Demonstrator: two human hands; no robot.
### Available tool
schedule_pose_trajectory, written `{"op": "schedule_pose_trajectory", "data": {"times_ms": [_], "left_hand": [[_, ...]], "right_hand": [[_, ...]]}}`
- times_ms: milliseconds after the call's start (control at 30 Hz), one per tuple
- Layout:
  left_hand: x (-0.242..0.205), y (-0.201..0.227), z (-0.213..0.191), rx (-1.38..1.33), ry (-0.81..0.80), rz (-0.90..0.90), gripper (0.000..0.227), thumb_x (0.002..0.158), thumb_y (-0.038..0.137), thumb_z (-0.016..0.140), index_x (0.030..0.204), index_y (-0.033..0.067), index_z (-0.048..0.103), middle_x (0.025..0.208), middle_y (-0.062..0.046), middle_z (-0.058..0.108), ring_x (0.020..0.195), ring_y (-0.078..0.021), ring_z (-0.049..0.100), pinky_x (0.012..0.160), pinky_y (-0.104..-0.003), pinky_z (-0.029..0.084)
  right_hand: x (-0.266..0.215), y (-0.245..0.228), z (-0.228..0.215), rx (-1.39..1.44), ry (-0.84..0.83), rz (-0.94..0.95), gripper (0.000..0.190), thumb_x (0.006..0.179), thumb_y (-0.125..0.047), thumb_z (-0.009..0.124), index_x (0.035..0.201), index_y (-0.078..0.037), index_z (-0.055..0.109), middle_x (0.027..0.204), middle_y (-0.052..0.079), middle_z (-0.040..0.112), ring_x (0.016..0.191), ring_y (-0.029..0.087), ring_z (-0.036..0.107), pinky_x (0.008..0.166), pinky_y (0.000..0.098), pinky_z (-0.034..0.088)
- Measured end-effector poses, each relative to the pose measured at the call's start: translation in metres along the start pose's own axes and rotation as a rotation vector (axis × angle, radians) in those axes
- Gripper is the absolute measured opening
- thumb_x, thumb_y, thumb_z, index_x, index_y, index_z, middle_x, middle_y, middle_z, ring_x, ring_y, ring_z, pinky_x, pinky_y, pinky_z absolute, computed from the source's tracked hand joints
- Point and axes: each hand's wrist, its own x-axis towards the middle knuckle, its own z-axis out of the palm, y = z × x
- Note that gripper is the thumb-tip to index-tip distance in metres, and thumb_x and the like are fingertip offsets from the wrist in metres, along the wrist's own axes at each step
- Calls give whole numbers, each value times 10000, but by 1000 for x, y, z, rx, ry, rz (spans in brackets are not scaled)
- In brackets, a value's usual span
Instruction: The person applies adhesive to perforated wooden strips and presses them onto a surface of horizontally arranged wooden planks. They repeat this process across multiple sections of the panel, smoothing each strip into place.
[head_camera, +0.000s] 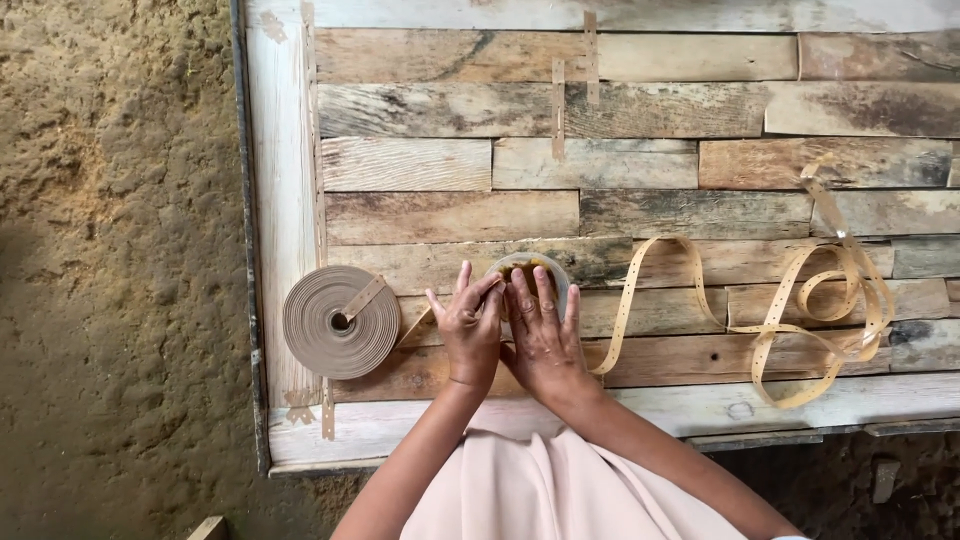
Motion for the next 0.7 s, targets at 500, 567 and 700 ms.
{"op": "schedule_pose_trajectory", "data": {"times_ms": [500, 567, 700], "left_hand": [[103, 134, -102, -308, -38, 247, 180, 946, -47, 674, 1099, 34, 723, 946, -110, 713, 909, -260, 741, 979, -439, 533], [101, 134, -103, -336, -131, 240, 206, 932, -27, 687, 1122, 39, 730, 923, -101, 711, 891, -249, 747, 954, -416, 535], [99, 162, -107, -334, -336, 189, 372, 937, 65, 686, 1309, 69, 668, 870, -101, 764, 886, -206, 697, 956, -389, 432]], "right_hand": [[5, 43, -23, 362, 66, 28, 536, 973, -571, 571, 1297, -155, 671, 1490, 105, 553, 1474, 384, 392, 1170, 675, 229], [21, 63, -7, 468, 35, 120, 486, 1016, -503, 525, 1346, -167, 647, 1458, 100, 571, 1442, 379, 429, 1168, 634, 279], [35, 86, 9, 635, -336, 257, 510, 1028, -564, 441, 1469, -325, 528, 1245, -23, 704, 1345, 239, 565, 1162, 527, 361]]}}
